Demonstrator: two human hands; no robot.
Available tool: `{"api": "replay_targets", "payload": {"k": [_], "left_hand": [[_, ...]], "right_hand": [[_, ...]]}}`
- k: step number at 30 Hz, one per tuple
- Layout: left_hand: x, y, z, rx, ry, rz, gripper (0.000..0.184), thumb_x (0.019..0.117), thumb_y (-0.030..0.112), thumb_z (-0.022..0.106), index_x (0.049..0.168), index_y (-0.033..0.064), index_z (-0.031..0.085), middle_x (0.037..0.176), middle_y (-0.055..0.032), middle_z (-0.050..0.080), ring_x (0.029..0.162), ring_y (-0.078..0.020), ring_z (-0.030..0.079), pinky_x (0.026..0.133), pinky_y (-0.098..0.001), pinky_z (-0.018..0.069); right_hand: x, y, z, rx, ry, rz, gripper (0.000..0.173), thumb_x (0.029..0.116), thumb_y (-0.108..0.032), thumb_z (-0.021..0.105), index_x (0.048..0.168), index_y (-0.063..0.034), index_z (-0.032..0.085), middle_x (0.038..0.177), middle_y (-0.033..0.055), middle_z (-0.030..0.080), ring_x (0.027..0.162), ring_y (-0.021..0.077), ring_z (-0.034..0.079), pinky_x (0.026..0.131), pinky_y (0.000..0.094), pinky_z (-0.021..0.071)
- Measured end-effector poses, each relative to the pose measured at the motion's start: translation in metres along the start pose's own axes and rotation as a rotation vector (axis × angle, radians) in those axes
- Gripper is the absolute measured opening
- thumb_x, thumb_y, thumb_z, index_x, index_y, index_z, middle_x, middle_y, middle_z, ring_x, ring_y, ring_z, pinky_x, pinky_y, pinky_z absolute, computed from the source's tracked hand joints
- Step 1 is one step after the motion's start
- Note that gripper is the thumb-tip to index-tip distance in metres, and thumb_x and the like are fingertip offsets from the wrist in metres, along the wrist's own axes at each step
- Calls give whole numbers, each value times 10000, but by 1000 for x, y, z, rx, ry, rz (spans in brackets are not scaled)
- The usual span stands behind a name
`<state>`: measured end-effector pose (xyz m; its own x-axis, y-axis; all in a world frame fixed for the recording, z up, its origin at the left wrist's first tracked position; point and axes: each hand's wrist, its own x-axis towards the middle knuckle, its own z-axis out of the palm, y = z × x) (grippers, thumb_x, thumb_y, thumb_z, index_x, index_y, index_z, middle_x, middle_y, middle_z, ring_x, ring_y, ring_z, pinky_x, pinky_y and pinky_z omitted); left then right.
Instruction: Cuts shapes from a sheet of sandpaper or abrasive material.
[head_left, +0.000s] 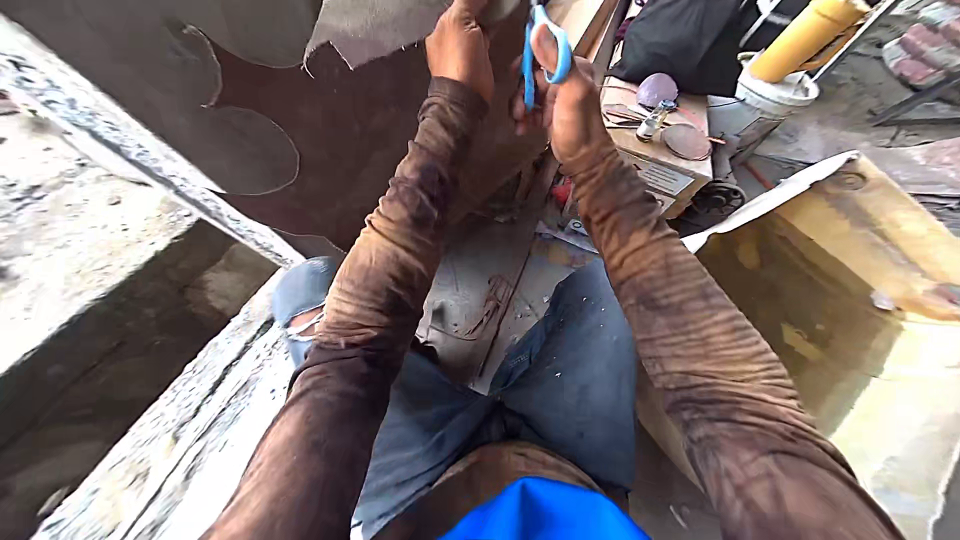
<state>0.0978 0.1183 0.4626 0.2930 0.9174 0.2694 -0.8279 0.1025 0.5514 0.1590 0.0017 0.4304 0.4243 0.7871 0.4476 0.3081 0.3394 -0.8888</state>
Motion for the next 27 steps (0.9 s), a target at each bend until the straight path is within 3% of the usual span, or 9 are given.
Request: {"api": "replay_targets", "payload": {"k": [5,10,12,15,17,20,23,27], "left_hand": [[7,-1,-54,84,151,-22,210,983,-22,555,1186,-76,549,1061,-190,637,949,-252,658,857,-409,595],[-18,-60,-131,-14,393,-163,279,958,5,595,1226,-52,546,1058,-194,656,900,-269,670,791,-446,603],[-32,-85,-153,-117,438,-186,333,937,-16,600,1258,-62,524,1096,-226,656,949,-315,677,838,-498,602],[-58,-119,-186,-155,556,-274,326,925,-15,608,1235,-70,528,1081,-228,643,919,-320,675,809,-494,608],[-79,-141,-206,-97,614,-364,316,915,8,629,1212,-54,545,1044,-215,656,871,-301,673,758,-477,601],[-110,-170,-233,-6,677,-465,407,881,-27,667,1265,-46,535,1101,-232,648,918,-318,670,774,-503,594],[-133,-195,-249,71,681,-533,546,823,-115,657,1321,-17,454,1115,-234,605,913,-313,647,731,-491,586],[-153,-222,-253,185,605,-604,615,801,-124,692,1358,-16,454,1184,-233,613,1009,-315,649,807,-501,588]], "right_hand": [[1,24,31,-13,-79,227,537,1060,-520,427,1150,-39,649,678,16,621,533,131,597,511,318,549],[-46,106,53,-76,-35,298,578,1051,-555,427,1109,-32,668,734,66,655,605,174,625,592,382,565],[-70,138,56,-90,2,285,568,1051,-538,421,1066,-30,673,758,79,658,660,193,640,642,411,576],[-115,162,60,-155,40,330,585,1038,-604,401,1005,-81,661,718,58,602,608,164,580,572,364,518],[-135,180,61,-208,79,439,665,1025,-673,349,992,-92,670,721,65,609,615,181,586,589,394,529],[-163,203,57,-153,130,691,706,1022,-679,372,1073,-42,671,735,95,641,642,206,630,650,413,570],[-185,204,48,-148,137,935,679,1047,-638,372,1173,-24,632,751,96,654,621,197,639,613,366,571],[-215,214,37,-157,205,1033,705,1047,-647,352,1230,-18,615,800,118,674,661,217,651,639,394,571]]}}
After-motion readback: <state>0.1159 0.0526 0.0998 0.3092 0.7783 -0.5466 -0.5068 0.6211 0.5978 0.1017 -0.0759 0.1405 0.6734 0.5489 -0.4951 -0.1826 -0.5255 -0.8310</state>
